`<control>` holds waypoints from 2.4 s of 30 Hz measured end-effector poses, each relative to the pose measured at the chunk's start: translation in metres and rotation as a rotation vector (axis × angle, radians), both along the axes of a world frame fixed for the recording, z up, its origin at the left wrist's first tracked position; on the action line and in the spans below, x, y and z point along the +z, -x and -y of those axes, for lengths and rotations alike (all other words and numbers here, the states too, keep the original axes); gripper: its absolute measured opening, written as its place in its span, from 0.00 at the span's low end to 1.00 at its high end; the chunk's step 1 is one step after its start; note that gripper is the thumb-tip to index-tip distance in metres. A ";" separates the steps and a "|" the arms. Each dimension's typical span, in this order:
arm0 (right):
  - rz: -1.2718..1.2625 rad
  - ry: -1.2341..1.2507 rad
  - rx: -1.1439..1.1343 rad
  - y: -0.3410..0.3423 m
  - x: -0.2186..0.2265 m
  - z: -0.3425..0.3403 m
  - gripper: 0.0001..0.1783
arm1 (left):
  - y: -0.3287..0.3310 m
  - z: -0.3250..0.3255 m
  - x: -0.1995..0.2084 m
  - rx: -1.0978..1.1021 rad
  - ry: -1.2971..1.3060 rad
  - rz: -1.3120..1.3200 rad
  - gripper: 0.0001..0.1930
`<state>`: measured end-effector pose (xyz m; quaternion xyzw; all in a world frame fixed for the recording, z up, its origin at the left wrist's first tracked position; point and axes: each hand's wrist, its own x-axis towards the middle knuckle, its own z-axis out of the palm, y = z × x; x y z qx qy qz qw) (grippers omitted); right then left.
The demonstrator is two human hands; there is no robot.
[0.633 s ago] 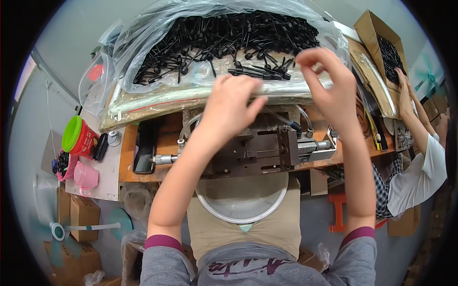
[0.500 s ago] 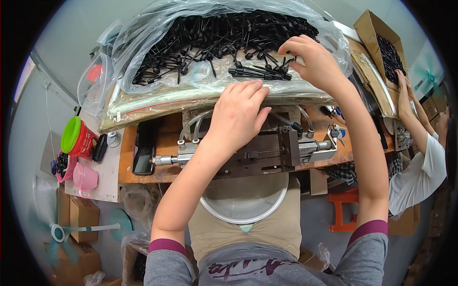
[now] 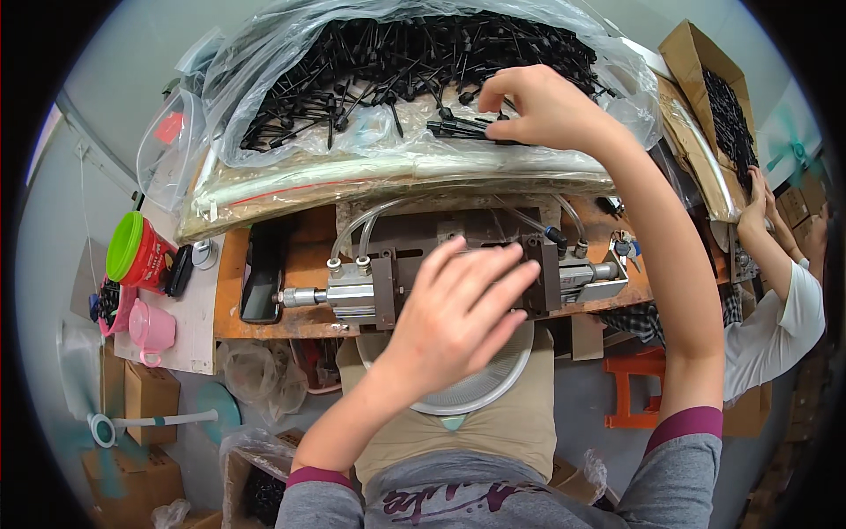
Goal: The person is assembling small black electronic components using an industrial press and sorting them into boxes.
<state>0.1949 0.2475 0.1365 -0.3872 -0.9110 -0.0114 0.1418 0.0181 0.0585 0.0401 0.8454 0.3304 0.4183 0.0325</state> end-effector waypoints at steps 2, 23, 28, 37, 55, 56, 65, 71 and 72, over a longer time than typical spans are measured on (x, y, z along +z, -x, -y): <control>0.099 0.075 -0.066 0.019 0.001 -0.001 0.21 | -0.003 0.012 -0.003 -0.048 0.004 0.019 0.27; -0.738 0.302 -0.164 -0.013 0.020 -0.017 0.23 | 0.017 0.051 -0.017 -0.058 0.034 0.111 0.24; -1.253 0.439 -0.001 -0.013 0.027 0.010 0.16 | 0.016 0.043 -0.014 -0.023 0.040 0.286 0.24; -1.530 1.145 0.150 0.011 -0.044 0.154 0.11 | 0.019 0.040 -0.010 -0.178 0.570 0.919 0.33; -1.685 1.333 0.039 0.016 -0.100 0.194 0.09 | 0.026 0.051 -0.015 -0.093 0.417 0.579 0.26; -1.654 1.341 0.013 0.018 -0.100 0.197 0.09 | 0.025 0.051 -0.014 -0.077 0.387 0.537 0.25; -1.593 1.178 -0.249 0.007 -0.112 0.207 0.10 | 0.027 0.059 -0.017 -0.008 0.355 0.441 0.20; -1.631 0.788 -0.307 -0.010 -0.109 0.226 0.08 | 0.016 0.055 -0.045 0.178 0.293 0.269 0.17; -1.648 0.753 -0.303 -0.013 -0.109 0.227 0.08 | 0.015 0.052 -0.050 0.195 0.240 0.179 0.16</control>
